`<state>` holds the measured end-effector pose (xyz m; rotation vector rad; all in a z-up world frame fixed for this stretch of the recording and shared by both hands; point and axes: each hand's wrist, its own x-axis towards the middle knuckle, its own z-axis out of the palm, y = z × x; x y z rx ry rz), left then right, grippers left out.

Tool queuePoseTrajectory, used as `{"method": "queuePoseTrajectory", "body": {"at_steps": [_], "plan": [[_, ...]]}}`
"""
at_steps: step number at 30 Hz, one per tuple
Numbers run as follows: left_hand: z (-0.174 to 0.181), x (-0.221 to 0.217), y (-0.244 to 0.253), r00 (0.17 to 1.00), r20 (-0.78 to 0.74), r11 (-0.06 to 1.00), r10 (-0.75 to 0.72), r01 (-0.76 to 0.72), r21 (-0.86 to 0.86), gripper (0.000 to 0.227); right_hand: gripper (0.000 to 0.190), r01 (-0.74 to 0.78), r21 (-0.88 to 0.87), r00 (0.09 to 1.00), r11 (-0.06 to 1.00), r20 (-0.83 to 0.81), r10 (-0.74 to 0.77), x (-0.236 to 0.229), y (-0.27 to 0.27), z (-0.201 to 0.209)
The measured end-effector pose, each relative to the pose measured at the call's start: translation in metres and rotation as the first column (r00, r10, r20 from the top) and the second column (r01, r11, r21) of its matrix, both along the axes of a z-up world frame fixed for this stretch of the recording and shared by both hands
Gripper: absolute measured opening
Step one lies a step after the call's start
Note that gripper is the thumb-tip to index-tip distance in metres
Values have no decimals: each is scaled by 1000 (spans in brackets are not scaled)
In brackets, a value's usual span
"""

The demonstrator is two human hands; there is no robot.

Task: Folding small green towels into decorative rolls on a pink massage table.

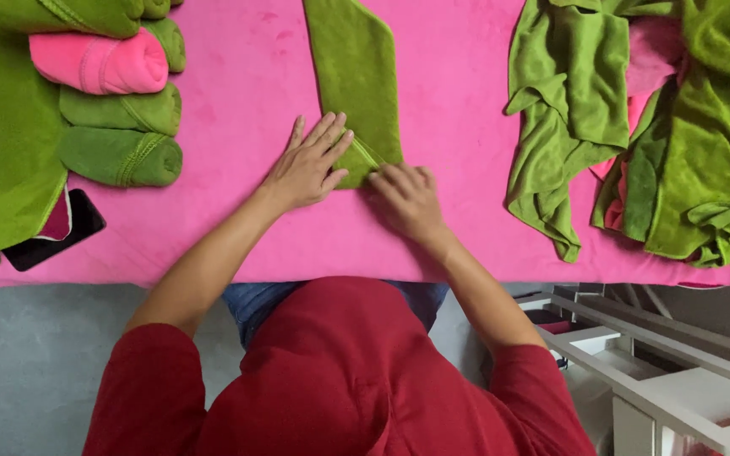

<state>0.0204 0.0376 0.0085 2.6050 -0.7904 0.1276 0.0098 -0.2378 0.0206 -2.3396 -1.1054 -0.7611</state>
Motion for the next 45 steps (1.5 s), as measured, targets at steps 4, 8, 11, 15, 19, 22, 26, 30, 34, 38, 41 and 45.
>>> {"method": "queuePoseTrajectory", "body": {"at_steps": [4, 8, 11, 15, 19, 22, 26, 30, 34, 38, 41, 45], "plan": [[-1, 0, 1, 1000, -23, 1000, 6, -7, -3, 67, 24, -80, -150, 996, 985, 15, 83, 13, 19, -1], [0, 0, 2, 997, -81, 1000, 9, -9, 4, 63, 17, -212, -197, 970, 957, -166, 180, 38, 26, 1], [-12, 3, 3, 999, -35, 968, 13, -21, -249, 50, 13, -248, -253, 890, 935, -441, 116, 57, 30, 32], [-12, 0, -2, 995, 102, 968, 12, 14, -249, 63, 10, -254, -260, 814, 932, -578, 60, 67, 39, 34], [-20, 3, -7, 977, 209, 970, 50, 2, -244, 44, 20, -64, -381, 899, 922, -423, -113, 39, 43, 39], [-17, 3, -6, 986, 154, 970, 64, -25, -242, 36, 28, 146, -374, 978, 916, -86, -191, 8, 60, 29], [-12, 2, -6, 996, 49, 973, 70, -57, -223, 36, 35, 108, -189, 993, 976, 74, -96, 22, 65, -3], [-5, 1, -4, 997, 5, 965, 83, -79, -252, 50, 24, -2, -305, 1000, 952, 10, 5, 54, 58, -1], [-23, 7, -5, 967, 174, 968, 185, -148, -205, 41, 20, -104, -306, 968, 946, -252, 25, 68, 64, 25], [-25, 8, -6, 939, 218, 950, 265, -215, -227, 35, 18, -12, -170, 999, 985, -34, 7, 70, 66, 11], [-23, 5, -7, 948, 174, 936, 267, -212, -280, 35, 24, 144, -96, 965, 985, 232, -118, 30, 56, 10], [-27, 8, -8, 959, 144, 933, 242, -190, -304, 37, 34, 88, -82, 976, 993, 206, -69, 30, 56, 3]]}}
